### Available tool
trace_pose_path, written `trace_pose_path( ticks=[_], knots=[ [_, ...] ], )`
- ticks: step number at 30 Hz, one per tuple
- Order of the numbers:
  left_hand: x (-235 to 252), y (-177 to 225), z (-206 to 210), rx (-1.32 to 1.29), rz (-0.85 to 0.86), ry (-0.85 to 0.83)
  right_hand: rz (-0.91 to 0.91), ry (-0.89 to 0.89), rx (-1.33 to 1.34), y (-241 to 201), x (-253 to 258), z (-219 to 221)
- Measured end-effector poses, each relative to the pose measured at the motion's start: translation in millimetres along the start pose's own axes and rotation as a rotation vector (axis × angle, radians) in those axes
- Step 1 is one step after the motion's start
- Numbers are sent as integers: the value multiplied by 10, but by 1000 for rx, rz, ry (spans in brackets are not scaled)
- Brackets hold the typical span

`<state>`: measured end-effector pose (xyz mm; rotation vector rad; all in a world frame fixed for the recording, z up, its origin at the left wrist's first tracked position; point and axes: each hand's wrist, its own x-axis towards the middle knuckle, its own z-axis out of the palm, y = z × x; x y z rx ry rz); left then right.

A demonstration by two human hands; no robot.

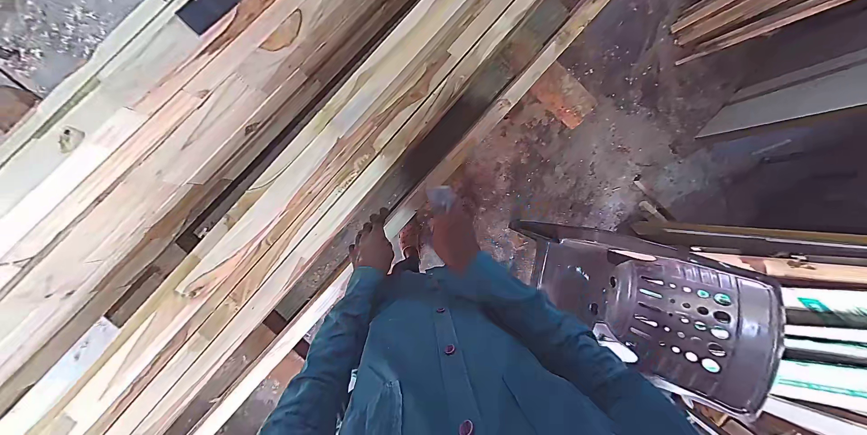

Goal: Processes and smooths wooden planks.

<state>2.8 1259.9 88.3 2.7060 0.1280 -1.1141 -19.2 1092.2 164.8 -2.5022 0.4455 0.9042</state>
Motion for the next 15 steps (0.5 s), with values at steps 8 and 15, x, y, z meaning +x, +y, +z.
trace_pose_path(
  ticks=[8, 15],
  knots=[
    [130, -445, 25, -52, 81, 4, -251, 556, 329, 386, 202, 499],
    [475, -758, -152, -230, 246, -235, -355, 513, 449, 369, 207, 709]
  ],
)
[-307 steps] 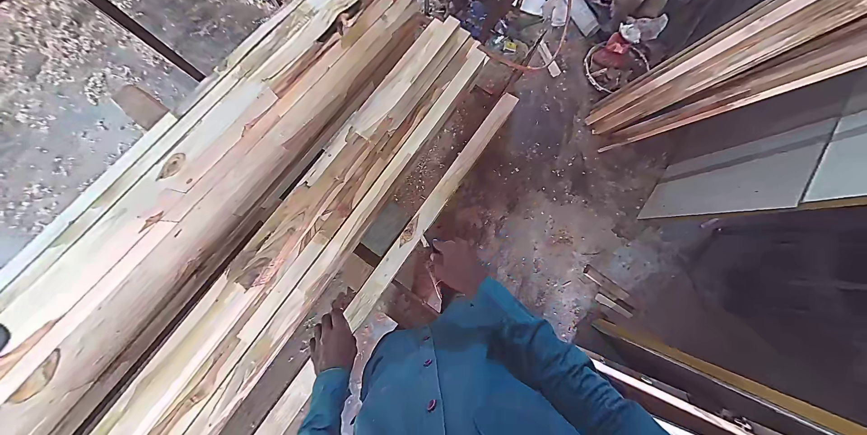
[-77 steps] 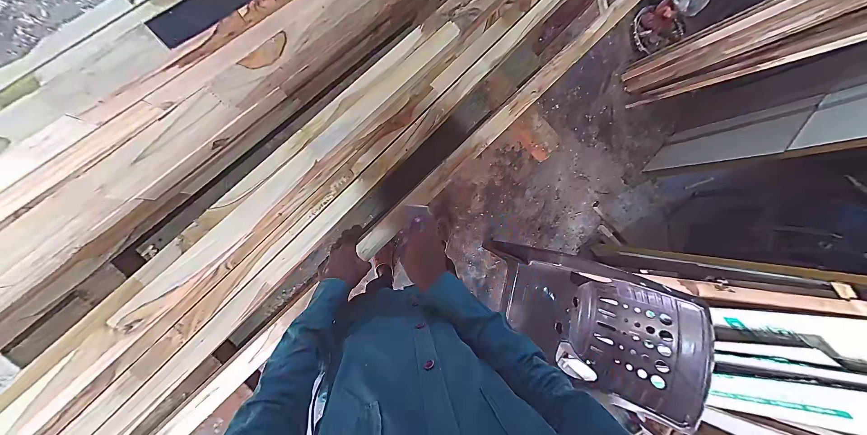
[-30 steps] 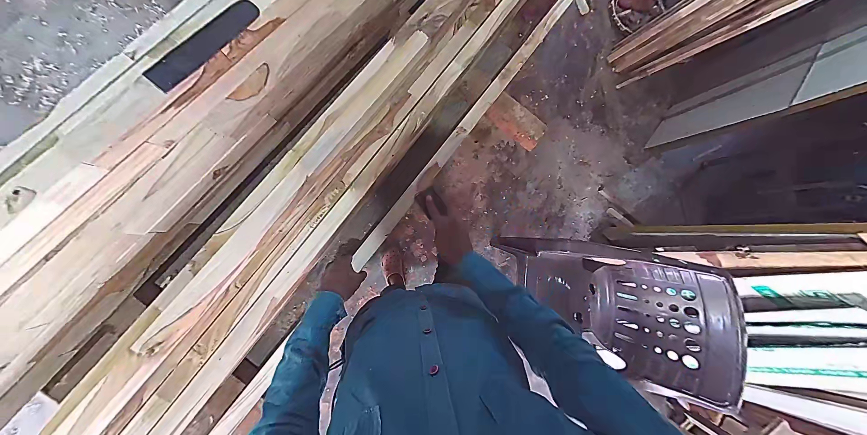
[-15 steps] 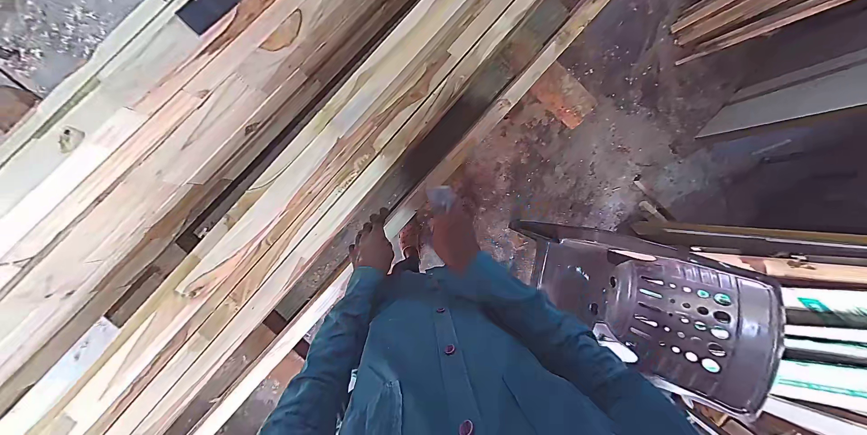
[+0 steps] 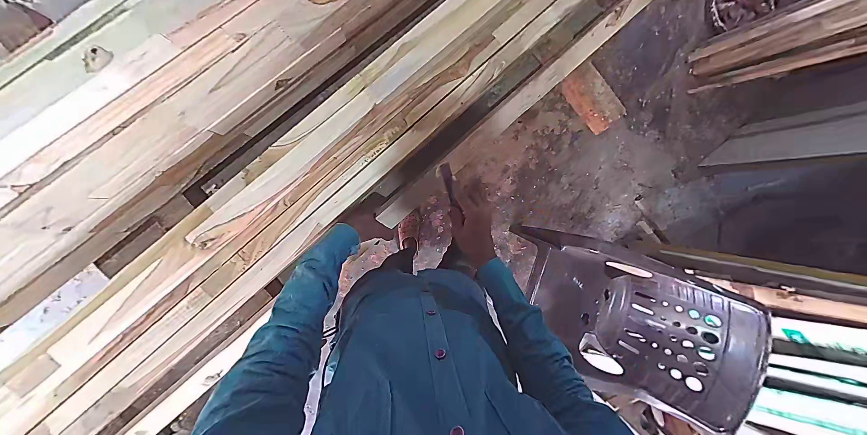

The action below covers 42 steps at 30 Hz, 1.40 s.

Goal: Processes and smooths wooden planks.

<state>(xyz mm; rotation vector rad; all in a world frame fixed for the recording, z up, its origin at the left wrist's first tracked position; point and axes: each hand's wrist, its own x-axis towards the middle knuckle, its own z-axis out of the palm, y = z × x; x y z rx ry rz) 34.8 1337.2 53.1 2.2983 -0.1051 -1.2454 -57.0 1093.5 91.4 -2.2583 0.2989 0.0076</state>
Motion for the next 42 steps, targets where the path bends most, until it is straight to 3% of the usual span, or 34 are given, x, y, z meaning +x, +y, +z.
trace_pose_path(
  ticks=[4, 7, 10, 14, 18, 21, 23, 26, 29, 35, 39, 42],
  knots=[
    [-56, 50, -2, 22, 11, 11, -17, 1, -81, 14, 30, 424],
    [-48, 14, 4, 42, -16, -4, 106, -61, -176, -49, -320, 633],
    [-65, 102, -18, 50, -47, 27, 184, -116, -313, -280, -410, 422],
    [-3, -49, 145, 61, -61, 20, 182, 83, -160, -438, -101, 361],
    [80, -106, 117, 55, -49, 34, 272, -139, -186, -534, -272, 664],
    [17, -60, 146, 79, -49, 41, 351, -410, -258, -712, -528, 462],
    [-137, 111, 185, 69, -81, 92, 321, -358, -289, -755, -477, 170],
    [-341, 296, 394, 110, -171, 209, 301, -149, -453, -707, 29, -244],
    [-423, 369, 505, 157, -221, 214, 466, -302, -575, -856, 438, -389],
    [-556, 494, 448, 98, -248, 179, 427, -707, -510, -1486, -432, 283],
    [-432, 309, 280, 97, -87, 82, 417, -715, -371, -1386, -324, -112],
    [-231, 40, 123, -93, -49, -18, 314, -566, 63, -871, -270, -594]
  ],
)
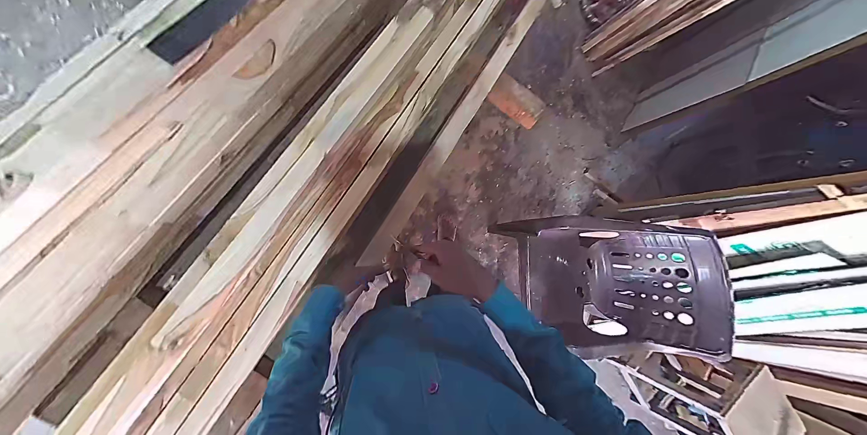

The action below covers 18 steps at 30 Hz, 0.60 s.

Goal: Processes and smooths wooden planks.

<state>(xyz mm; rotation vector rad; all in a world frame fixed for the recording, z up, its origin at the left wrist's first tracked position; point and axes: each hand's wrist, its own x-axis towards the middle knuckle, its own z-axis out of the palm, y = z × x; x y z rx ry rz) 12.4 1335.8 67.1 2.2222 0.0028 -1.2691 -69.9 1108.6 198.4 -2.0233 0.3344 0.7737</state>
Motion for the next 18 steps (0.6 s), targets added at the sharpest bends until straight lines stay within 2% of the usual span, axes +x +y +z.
trace_pose_path(
  ticks=[2, 4, 7, 10, 13, 15, 18],
  knots=[
    [138, -71, -83, -29, 46, -5, -30, -19, 374, 278, -28, -215],
    [110, -75, -106, -96, 83, -37, -23, -4, 540, 437, -34, -306],
    [-59, -19, -183, -14, 111, -86, -86, 165, 310, 561, 199, -162],
    [-18, -36, -97, 162, 89, 41, -209, 359, -65, 523, 615, 149],
    [-61, 29, 20, 167, 60, 129, -212, 457, -286, 514, 965, 419],
    [-78, 24, 91, 170, 25, 153, -124, 427, -382, 531, 1000, 627],
    [-37, 6, 68, 204, -51, 126, 96, 254, -474, 315, 651, 831]
  ],
)
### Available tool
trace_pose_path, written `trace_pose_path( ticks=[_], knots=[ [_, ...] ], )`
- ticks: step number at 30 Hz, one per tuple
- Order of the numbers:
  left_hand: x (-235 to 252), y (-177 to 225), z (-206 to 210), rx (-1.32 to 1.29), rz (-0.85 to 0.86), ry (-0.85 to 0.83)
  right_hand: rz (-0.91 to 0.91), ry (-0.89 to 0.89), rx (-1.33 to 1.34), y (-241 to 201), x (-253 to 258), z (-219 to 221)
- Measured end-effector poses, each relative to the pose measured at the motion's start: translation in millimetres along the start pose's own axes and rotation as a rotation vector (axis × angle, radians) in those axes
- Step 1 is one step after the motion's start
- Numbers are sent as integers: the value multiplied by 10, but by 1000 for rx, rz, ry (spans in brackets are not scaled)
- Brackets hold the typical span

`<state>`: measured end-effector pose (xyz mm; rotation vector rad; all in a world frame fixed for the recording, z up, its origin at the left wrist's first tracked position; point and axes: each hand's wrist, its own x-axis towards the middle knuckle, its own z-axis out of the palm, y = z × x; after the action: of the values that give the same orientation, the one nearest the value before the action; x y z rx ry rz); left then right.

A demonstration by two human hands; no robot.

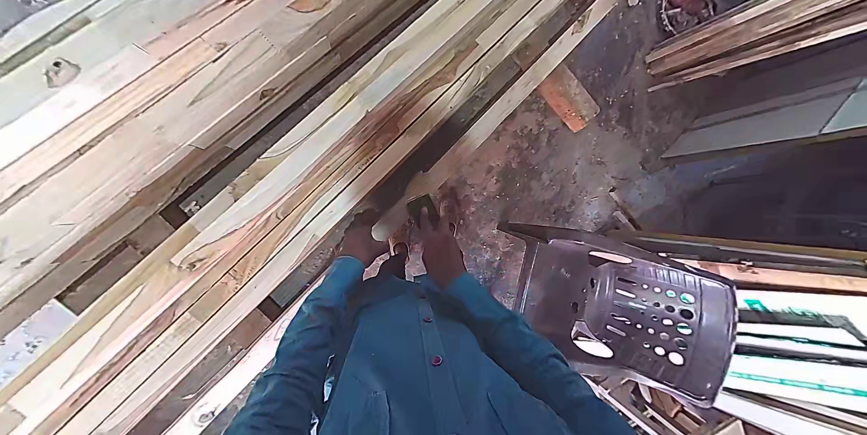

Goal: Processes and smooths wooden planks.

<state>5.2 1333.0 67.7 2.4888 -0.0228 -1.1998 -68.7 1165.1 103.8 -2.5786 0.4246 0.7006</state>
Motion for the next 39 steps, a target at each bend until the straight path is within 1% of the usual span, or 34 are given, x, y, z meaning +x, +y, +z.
trace_pose_path(
  ticks=[2, 4, 6, 7, 9, 11, 13, 14, 16, 18, 19, 20, 22, 25, 29, 32, 33, 34, 36, 38, 39],
  knots=[
    [38, -11, 12, -23, 10, 11, 46, -48, -7, -79, -164, -137],
    [27, -36, 101, -51, 4, 37, 40, 52, 86, -63, -123, -257],
    [-43, -6, 154, -72, -57, 43, -30, 161, 207, 42, 50, -401],
    [-100, 45, 131, -64, -90, 32, -67, 171, 243, 81, 126, -546],
    [-221, 162, 89, -28, -138, 48, -149, 141, 291, 170, 200, -899],
    [-282, 201, 156, -20, -131, 104, -245, 83, 279, 293, 286, -1208],
    [-311, 219, 240, -37, -129, 158, -413, 79, 143, 453, 423, -1412],
    [-304, 211, 294, -56, -118, 196, -507, 79, 29, 500, 523, -1499],
    [-300, 192, 405, -87, -92, 289, -694, 66, -181, 490, 756, -1591],
    [-321, 204, 472, -113, -89, 354, -951, 70, -319, 421, 1016, -1523],
    [-332, 219, 478, -126, -99, 368, -1092, 54, -382, 364, 1132, -1454],
    [-349, 241, 467, -126, -120, 361, -1191, 6, -450, 284, 1206, -1381],
    [-360, 299, 454, -140, -165, 353, -1340, -73, -571, 134, 1284, -1261],
    [-326, 349, 538, -151, -204, 402, -1450, -51, -789, 54, 1336, -1301],
    [-332, 390, 572, -131, -234, 455, -1396, -25, -982, 226, 1552, -1626],
    [-302, 368, 565, -144, -242, 453, -1318, -2, -1089, 393, 1556, -1892],
    [-302, 355, 540, -148, -243, 434, -1263, -3, -1105, 448, 1528, -1981],
    [-304, 336, 505, -146, -245, 414, -1159, -20, -1109, 488, 1478, -2070],
    [-312, 279, 412, -147, -238, 405, -908, -40, -963, 593, 1392, -2218],
    [-273, 212, 394, -126, -202, 424, -730, -43, -648, 807, 1334, -2281],
    [-226, 162, 419, -85, -172, 434, -638, -81, -457, 912, 1268, -2262]
  ],
)
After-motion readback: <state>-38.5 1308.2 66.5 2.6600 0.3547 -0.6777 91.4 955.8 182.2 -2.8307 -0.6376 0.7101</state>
